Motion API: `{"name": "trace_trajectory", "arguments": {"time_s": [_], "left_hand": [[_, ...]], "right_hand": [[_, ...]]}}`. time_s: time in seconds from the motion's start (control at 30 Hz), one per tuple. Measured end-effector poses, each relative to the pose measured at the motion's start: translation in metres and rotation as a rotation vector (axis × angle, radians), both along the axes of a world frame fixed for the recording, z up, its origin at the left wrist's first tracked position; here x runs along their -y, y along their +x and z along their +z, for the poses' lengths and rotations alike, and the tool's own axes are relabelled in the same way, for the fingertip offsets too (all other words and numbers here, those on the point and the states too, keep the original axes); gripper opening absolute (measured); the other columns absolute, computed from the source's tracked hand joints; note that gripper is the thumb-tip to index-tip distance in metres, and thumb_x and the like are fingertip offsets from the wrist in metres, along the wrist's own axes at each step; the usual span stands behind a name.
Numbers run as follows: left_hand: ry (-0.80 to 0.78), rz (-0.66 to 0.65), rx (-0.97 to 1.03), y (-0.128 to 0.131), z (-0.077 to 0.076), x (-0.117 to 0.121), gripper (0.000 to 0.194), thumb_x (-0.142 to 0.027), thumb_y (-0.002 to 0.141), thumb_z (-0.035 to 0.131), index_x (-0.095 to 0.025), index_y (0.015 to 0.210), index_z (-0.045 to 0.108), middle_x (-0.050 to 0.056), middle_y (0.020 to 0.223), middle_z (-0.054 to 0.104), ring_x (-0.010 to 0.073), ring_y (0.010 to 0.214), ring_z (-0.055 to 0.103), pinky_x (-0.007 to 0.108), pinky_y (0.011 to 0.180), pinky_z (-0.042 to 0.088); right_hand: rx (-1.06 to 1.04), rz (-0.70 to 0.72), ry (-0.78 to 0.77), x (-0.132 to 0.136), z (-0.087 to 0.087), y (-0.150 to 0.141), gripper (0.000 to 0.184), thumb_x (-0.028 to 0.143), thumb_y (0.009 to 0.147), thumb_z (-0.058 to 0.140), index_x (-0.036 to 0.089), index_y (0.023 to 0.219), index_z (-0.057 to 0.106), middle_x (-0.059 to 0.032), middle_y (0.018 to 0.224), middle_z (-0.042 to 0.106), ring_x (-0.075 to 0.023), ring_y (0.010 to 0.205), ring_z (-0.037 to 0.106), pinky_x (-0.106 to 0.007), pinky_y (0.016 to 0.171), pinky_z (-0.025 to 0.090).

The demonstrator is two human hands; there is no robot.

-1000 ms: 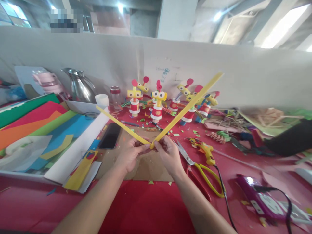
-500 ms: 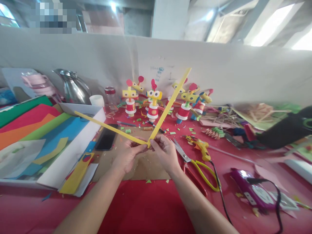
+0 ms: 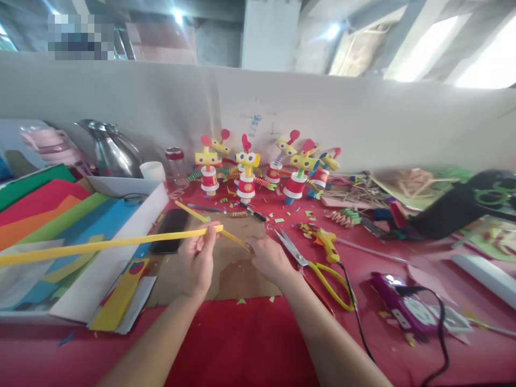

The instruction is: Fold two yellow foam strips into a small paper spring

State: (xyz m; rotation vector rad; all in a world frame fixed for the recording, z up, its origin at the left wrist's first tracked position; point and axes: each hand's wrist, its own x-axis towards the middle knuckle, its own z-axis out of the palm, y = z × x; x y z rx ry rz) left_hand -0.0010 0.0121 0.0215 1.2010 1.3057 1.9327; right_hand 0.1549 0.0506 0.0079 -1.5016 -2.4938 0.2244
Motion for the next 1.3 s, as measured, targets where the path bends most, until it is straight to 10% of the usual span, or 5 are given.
{"name": "trace_trajectory", "arguments": {"time_s": [0.3,0.47,0.67,1.03,1.3], "left_hand": [[-0.288,-0.116,0.050,0.004,-0.020,-0.014,0.031,-0.035,0.069,0.071,-0.018,0.094,0.073,0.002,0.070,0.068,0.0128,0.066,0.059,0.025,0.065,0.047],[-0.354,-0.288,0.247,0.006,-0.017,-0.014,0.025,-0.031,0.066,0.072,-0.013,0.084,0.071,0.004,0.072,0.071,0.0131,0.067,0.064,0.027,0.072,0.051],[-0.374,-0.345,0.334,0.004,-0.007,-0.009,0.017,-0.021,0.065,0.071,-0.013,0.079,0.066,0.002,0.067,0.068,0.0104,0.058,0.063,0.023,0.064,0.052],[-0.612,-0.422,0.279,-0.008,-0.026,0.020,0.012,-0.020,0.070,0.066,-0.014,0.079,0.061,0.004,0.063,0.068,0.0109,0.061,0.064,0.021,0.064,0.051],[-0.621,-0.465,-0.076,-0.008,-0.038,0.018,0.018,-0.024,0.064,0.070,-0.016,0.077,0.063,0.002,0.064,0.067,0.0141,0.061,0.063,0.022,0.053,0.042]], "right_hand": [[-0.069,-0.287,0.137,-0.007,0.024,0.046,0.030,0.034,0.090,0.044,0.020,0.114,0.057,-0.0107,0.106,0.061,-0.0241,0.101,0.055,-0.034,0.084,0.042],[0.128,-0.841,-0.061,-0.020,0.014,0.128,0.053,0.046,0.080,0.055,0.006,0.115,0.052,-0.0243,0.114,0.057,-0.0357,0.106,0.056,-0.041,0.082,0.043],[-0.178,-0.900,-0.230,-0.034,-0.005,0.168,0.037,0.028,0.064,0.071,0.013,0.094,0.058,-0.0083,0.075,0.064,-0.0231,0.075,0.062,-0.028,0.059,0.044],[-1.117,-0.480,-0.148,0.018,0.034,0.114,0.037,0.022,0.061,0.069,0.020,0.092,0.049,0.0048,0.074,0.055,-0.0096,0.058,0.053,-0.022,0.053,0.042],[-0.922,-0.181,-0.404,0.082,0.026,0.063,0.022,0.034,0.082,0.057,0.019,0.095,0.047,0.0036,0.066,0.056,-0.0105,0.052,0.052,-0.023,0.051,0.040]]}}
